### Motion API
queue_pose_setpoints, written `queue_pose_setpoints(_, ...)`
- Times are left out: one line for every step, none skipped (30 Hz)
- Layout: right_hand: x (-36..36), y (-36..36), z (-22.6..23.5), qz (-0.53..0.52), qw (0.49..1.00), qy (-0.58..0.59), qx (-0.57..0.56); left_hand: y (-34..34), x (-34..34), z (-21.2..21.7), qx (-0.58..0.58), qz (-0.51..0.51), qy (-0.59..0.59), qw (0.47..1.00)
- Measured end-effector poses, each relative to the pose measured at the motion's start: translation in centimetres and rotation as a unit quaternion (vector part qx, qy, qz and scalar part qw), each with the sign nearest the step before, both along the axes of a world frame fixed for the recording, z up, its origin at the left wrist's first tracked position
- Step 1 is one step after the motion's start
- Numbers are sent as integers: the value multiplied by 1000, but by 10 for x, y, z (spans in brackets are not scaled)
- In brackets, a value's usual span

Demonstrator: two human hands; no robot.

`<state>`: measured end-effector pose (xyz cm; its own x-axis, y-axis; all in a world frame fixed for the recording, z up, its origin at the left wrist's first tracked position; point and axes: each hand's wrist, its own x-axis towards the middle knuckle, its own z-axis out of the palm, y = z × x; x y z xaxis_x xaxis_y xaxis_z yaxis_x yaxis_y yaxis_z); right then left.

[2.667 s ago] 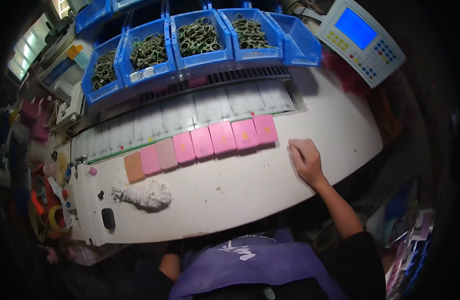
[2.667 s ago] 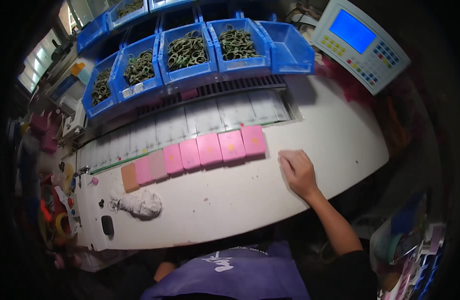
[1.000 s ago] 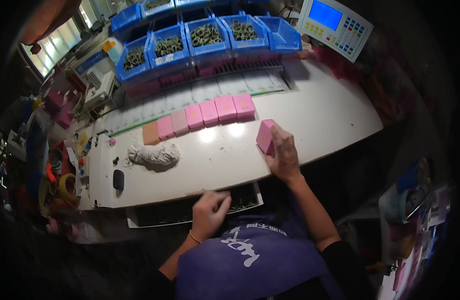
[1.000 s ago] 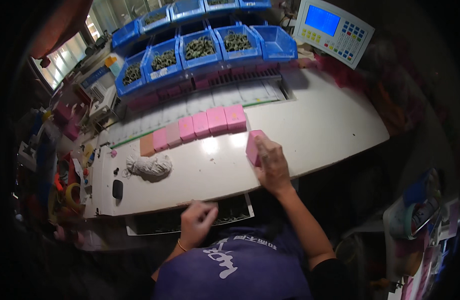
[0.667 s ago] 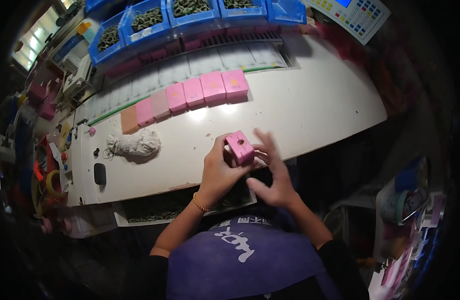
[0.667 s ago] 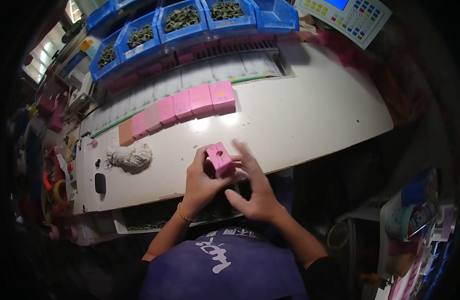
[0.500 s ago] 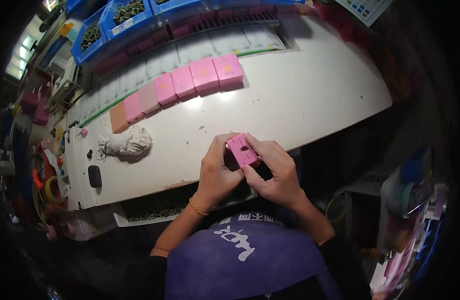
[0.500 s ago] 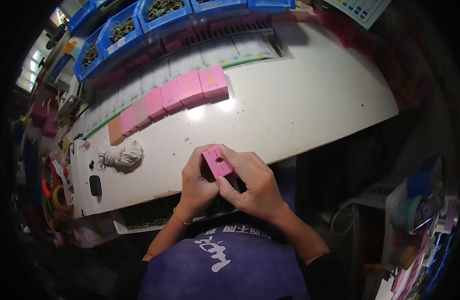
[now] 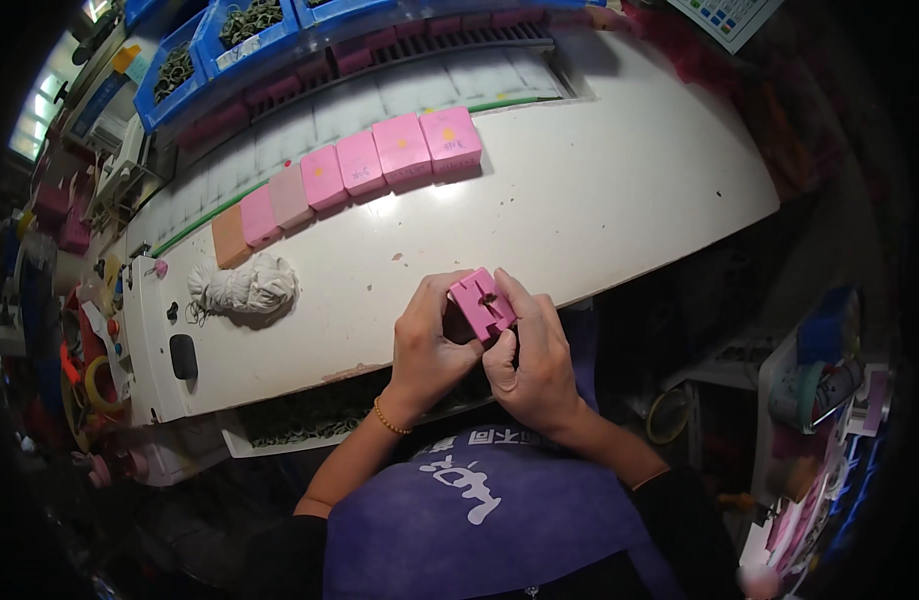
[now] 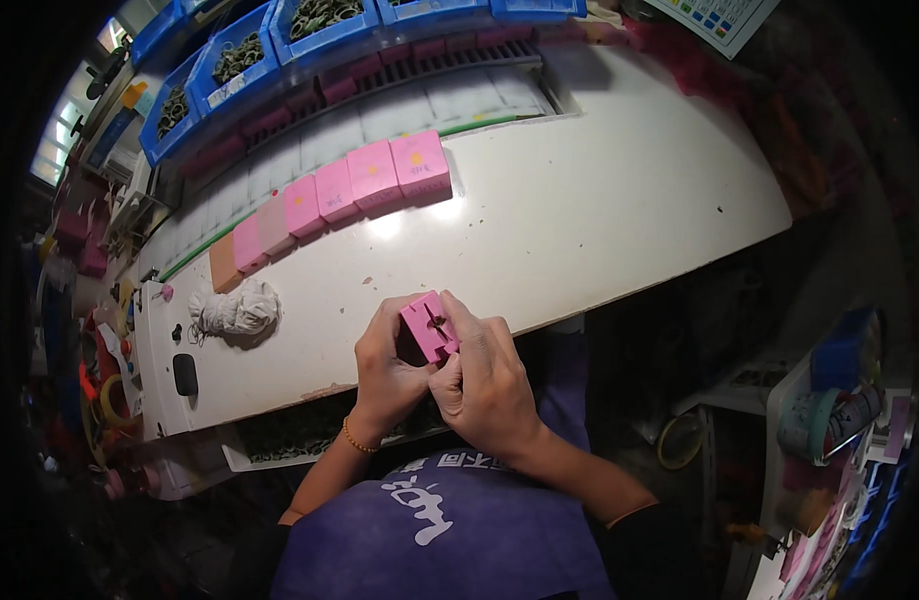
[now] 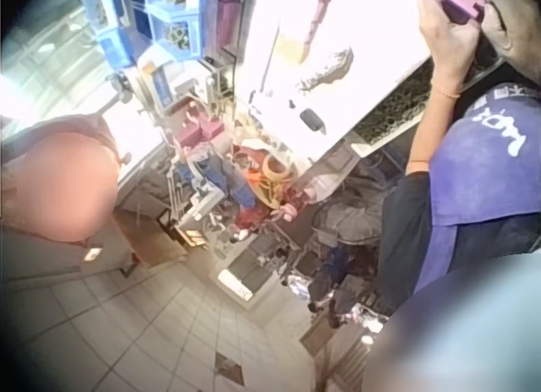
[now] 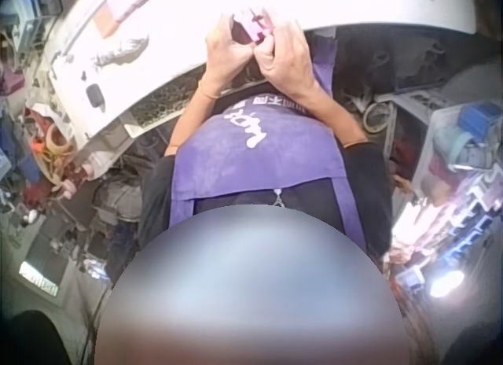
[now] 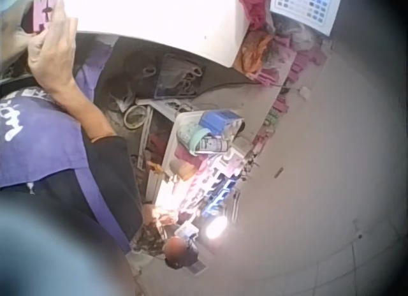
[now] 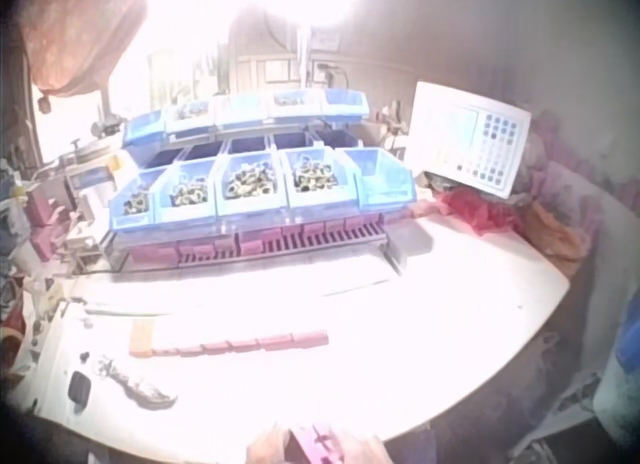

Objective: Sorting small metal clips and assembling them into pink molds.

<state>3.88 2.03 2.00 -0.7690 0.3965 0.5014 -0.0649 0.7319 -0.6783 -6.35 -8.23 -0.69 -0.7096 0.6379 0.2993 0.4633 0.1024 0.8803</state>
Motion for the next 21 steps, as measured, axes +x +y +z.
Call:
queue_pose_setpoints(1, 2, 1, 11, 1000, -15, 13, 0, 0, 1, 1, 1, 1, 1000)
queue_pose_setpoints(3, 5, 3, 27, 999, -24, 24, -1, -1, 2, -1, -2, -3, 1000)
queue_pose_setpoints(3, 9, 5, 23, 999, -29, 30, -1, -2, 3, -3, -5, -5, 1000)
queue_pose_setpoints(4, 14, 7, 41, 998, -18, 46, -1, -2, 3, 0, -5, -3, 1000)
queue_pose_setpoints(4, 16, 8, 53, 997, -9, 53, -1, -3, 4, -6, -10, -7, 1000)
queue_pose_setpoints(4, 18, 10, 59, 996, -9, 61, -2, -3, 4, -9, -15, -12, 1000)
queue_pose_setpoints(4, 18, 11, 57, 993, -12, 102, -2, -3, 5, -12, -13, -11, 1000)
queue_pose_setpoints(4, 18, 11, 56, 988, -15, 141, -3, -2, 4, -26, -12, -18, 999)
queue_pose_setpoints(4, 15, 11, 57, 988, -15, 141, -3, -2, 4, -30, -9, -23, 999)
queue_pose_setpoints(4, 12, 11, 38, 987, -30, 152, -3, -1, 3, -40, -9, -26, 999)
queue_pose_setpoints(4, 8, 10, 18, 986, -46, 160, -1, 0, 2, -26, 6, -10, 1000)
queue_pose_setpoints(4, 4, 8, 18, 985, -45, 163, 0, 1, 1, -10, 18, 7, 1000)
queue_pose_setpoints(3, 0, 6, 2, 986, -43, 159, 1, 2, 0, -11, 19, 8, 1000)
queue_pose_setpoints(2, -3, 4, -14, 988, -47, 149, 1, 4, 0, -9, 30, 23, 999)
queue_pose_setpoints(0, -5, 1, -20, 990, -41, 133, 2, 5, -1, -5, 41, 37, 998)
queue_pose_setpoints(-1, -6, -2, -23, 989, -35, 141, 2, 7, -1, -8, 41, 37, 998)
queue_pose_setpoints(-2, -7, -3, -25, 991, -26, 132, 2, 9, -1, -8, 49, 30, 998)
queue_pose_setpoints(-3, -8, -5, -28, 992, -17, 122, 1, 10, -1, -5, 57, 23, 998)
queue_pose_setpoints(-3, -9, -6, -28, 992, -18, 121, 1, 11, -1, -9, 57, 23, 998)
queue_pose_setpoints(-2, -9, -7, -27, 993, -19, 110, 1, 11, -1, -5, 55, 16, 998)
queue_pose_setpoints(-2, -9, -8, -24, 995, -19, 97, 1, 11, -1, 3, 51, 8, 999)
